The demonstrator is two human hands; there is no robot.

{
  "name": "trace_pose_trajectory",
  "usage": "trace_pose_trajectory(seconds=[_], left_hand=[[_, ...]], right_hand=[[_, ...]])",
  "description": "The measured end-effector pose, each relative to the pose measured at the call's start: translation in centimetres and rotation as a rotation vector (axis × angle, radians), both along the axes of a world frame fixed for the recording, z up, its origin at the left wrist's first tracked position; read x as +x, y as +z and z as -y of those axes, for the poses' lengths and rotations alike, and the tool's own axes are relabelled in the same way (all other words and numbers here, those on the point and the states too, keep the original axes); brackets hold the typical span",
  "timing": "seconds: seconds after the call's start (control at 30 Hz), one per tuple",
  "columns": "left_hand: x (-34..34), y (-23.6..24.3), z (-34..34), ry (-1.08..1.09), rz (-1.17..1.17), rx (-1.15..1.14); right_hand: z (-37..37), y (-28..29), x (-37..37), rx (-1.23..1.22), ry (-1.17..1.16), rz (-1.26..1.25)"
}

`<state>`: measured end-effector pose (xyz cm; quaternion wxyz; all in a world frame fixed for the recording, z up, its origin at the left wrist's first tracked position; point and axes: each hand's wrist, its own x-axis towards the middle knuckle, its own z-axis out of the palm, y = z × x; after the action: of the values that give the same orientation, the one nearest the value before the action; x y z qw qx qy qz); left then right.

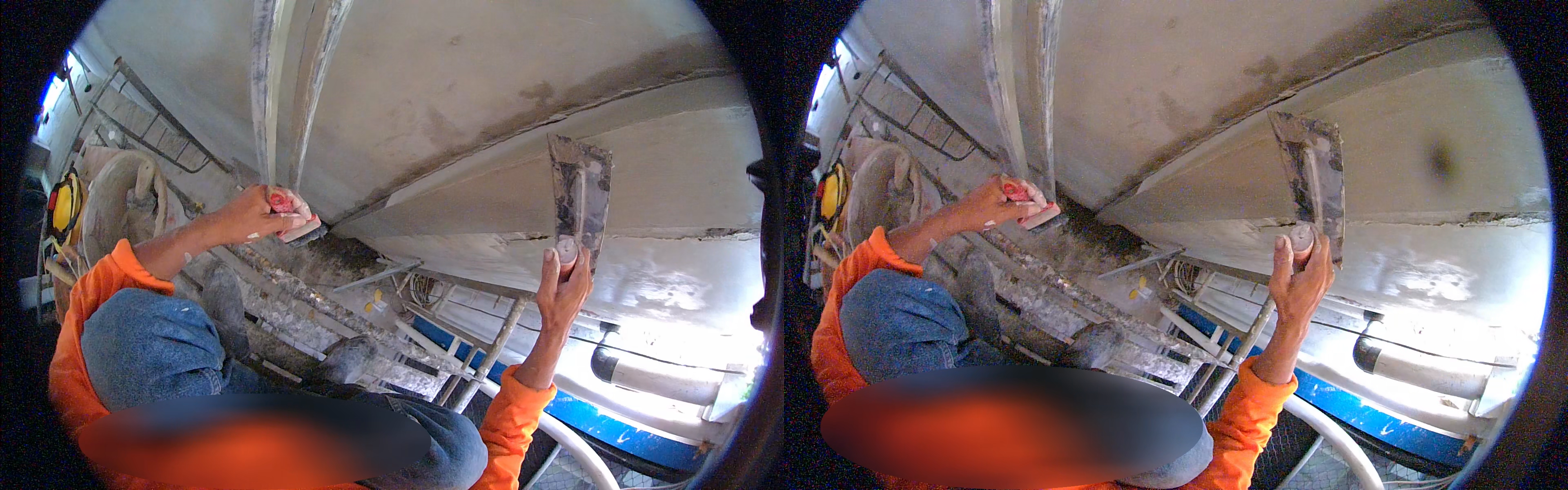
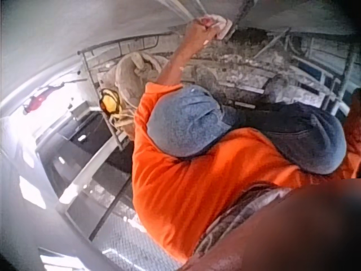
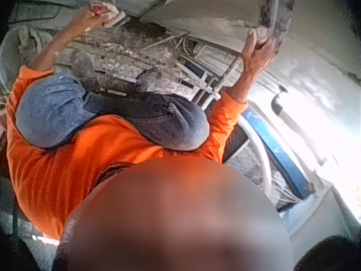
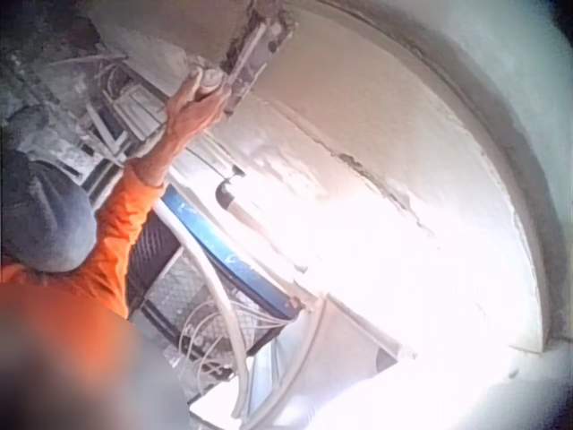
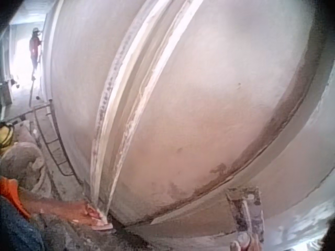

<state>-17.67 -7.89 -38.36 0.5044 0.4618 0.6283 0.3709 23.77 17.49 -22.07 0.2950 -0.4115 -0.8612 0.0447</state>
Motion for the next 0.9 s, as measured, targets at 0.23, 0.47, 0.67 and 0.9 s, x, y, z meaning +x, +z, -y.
trace_pose_trajectory(seconds=[0.23, 0.47, 0.67, 0.9], left_hand=[[0.0, -0.1, 0.1, -0.015, -0.03, 0.007], [0.1, 0.3, 0.2, 0.011, 0.045, -0.023], [0.1, 0.5, 0.3, 0.013, 0.064, -0.059], [0.0, 0.0, 0.3, 0.002, -0.004, -0.008]], right_hand=[[-0.9, -1.0, 0.7, 0.042, 0.017, 0.051], [-1.1, -2.5, 1.5, -0.042, 0.005, 0.058], [-0.8, -2.0, 1.3, 0.079, 0.035, 0.048], [-1.5, -1.8, 0.7, 0.051, 0.055, 0.037]])
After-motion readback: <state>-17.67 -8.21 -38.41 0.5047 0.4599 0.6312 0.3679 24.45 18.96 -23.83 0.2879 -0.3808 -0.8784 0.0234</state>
